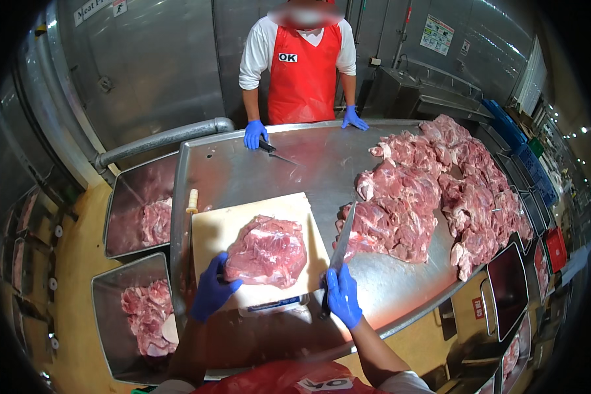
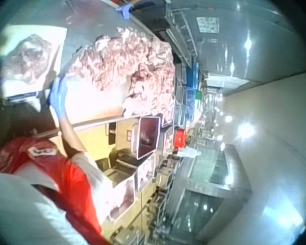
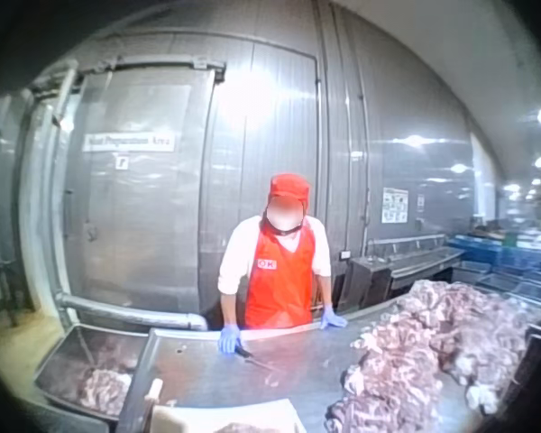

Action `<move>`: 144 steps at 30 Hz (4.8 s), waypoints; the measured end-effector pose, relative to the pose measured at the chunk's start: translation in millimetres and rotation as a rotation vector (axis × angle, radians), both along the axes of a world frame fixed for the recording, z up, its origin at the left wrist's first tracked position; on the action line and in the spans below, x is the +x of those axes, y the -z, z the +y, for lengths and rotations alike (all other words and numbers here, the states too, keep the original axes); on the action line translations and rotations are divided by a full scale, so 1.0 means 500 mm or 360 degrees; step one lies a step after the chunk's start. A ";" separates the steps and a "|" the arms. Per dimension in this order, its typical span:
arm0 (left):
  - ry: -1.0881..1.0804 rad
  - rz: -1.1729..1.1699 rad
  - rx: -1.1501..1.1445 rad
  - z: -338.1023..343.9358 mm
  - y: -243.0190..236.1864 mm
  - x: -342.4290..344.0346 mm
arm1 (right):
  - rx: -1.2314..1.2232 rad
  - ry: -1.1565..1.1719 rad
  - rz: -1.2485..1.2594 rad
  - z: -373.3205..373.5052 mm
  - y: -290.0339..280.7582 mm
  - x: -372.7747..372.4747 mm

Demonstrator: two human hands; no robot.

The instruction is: The person cuts large pieces of raw meat on a stainless steel table using a knife. They trim and portion the meat, placing cut pieces into metal trays and green crates. The person also uses a digital scale to weigh portions of meat during the process.

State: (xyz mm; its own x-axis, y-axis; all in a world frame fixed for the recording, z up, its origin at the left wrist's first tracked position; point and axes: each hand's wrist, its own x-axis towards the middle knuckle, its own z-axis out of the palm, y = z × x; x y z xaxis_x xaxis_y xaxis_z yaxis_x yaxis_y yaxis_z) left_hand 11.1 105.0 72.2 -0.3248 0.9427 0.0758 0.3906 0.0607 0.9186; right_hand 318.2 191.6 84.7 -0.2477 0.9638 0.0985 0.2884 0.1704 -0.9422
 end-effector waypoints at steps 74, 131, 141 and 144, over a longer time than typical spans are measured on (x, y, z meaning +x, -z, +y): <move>-0.1032 0.0066 0.0344 -0.109 0.063 0.139 | 0.0831 -0.1355 -0.2038 0.012 -0.001 0.113; 0.0591 0.0102 0.0005 0.284 0.021 -0.033 | -0.0135 -0.0289 0.0338 -0.042 0.075 -0.066; -0.0510 -0.0348 0.0334 0.013 0.110 0.007 | -0.0157 -0.0368 0.0102 0.250 0.061 -0.072; -0.0682 0.0449 0.0311 -0.075 0.125 -0.094 | -0.0293 -0.0190 0.0195 0.174 -0.006 -0.049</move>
